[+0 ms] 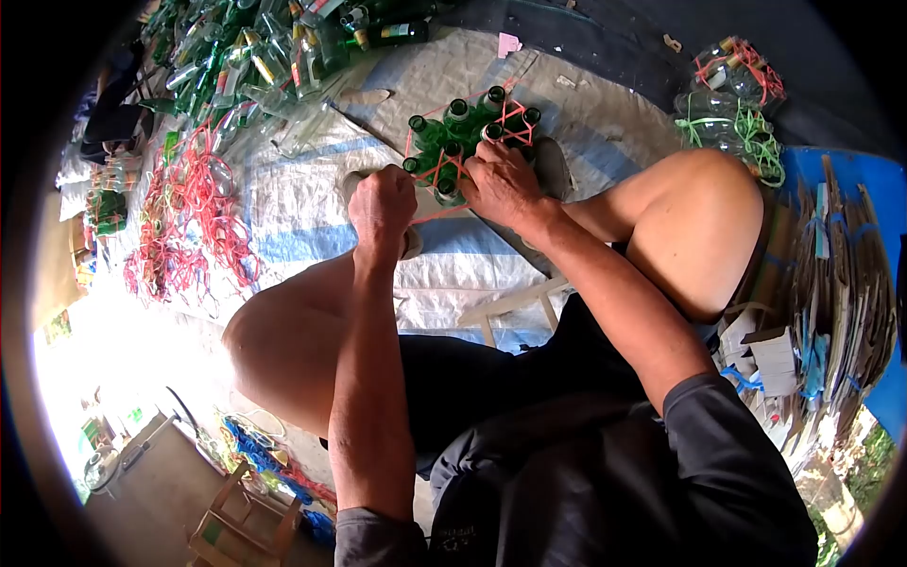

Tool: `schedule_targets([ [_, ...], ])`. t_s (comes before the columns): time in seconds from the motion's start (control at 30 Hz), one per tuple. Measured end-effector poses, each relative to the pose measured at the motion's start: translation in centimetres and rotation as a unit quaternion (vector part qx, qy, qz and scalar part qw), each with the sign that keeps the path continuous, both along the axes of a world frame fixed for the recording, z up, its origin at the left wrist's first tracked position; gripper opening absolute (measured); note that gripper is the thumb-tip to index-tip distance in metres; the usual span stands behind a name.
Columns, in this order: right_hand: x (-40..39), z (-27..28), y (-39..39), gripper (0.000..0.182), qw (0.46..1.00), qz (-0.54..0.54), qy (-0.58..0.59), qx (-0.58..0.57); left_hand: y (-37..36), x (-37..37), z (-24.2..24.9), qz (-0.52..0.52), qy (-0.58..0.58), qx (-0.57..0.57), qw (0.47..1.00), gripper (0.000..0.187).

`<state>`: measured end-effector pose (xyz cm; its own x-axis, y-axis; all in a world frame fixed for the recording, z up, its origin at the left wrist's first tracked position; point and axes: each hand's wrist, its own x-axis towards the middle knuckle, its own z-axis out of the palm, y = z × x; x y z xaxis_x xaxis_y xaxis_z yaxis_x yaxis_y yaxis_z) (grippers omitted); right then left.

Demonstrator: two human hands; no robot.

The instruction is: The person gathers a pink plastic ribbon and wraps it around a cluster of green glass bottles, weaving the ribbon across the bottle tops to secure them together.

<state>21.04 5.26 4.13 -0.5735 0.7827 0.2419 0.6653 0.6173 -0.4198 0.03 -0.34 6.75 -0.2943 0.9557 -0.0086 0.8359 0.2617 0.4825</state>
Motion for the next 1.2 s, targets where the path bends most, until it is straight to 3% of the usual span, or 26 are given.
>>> schedule_targets([
  [0.17,-0.1,-1.5,0.2,0.019,1.000,0.005,0.013,0.020,1.2,-0.6,1.1,-0.073,0.078,-0.038,0.994,0.020],
  [0.37,0.0,-2.1,0.0,0.041,0.998,0.039,-0.003,0.043,3.6,-1.4,2.6,-0.193,0.121,-0.066,0.972,0.019],
  [0.57,-0.3,-0.5,-0.7,0.050,0.999,-0.027,0.028,-0.004,6.1,-1.5,2.7,-0.291,0.157,-0.079,0.940,0.020],
  [0.67,-0.3,-0.3,-0.7,0.058,0.998,-0.020,-0.014,-0.064,7.5,-1.6,2.7,-0.320,0.170,-0.084,0.928,0.020],
  [0.87,-0.3,0.3,-0.8,0.058,0.998,-0.024,-0.009,-0.059,10.3,-1.8,1.3,-0.375,0.220,-0.101,0.895,0.019],
  [1.0,-0.1,1.0,-0.7,0.056,0.995,-0.005,-0.031,-0.094,11.7,-1.2,2.1,-0.371,0.238,-0.180,0.879,0.016],
  [1.2,0.0,0.6,-0.7,0.053,0.996,0.008,-0.020,-0.091,12.3,-2.3,1.4,-0.313,0.158,-0.205,0.914,0.015],
])
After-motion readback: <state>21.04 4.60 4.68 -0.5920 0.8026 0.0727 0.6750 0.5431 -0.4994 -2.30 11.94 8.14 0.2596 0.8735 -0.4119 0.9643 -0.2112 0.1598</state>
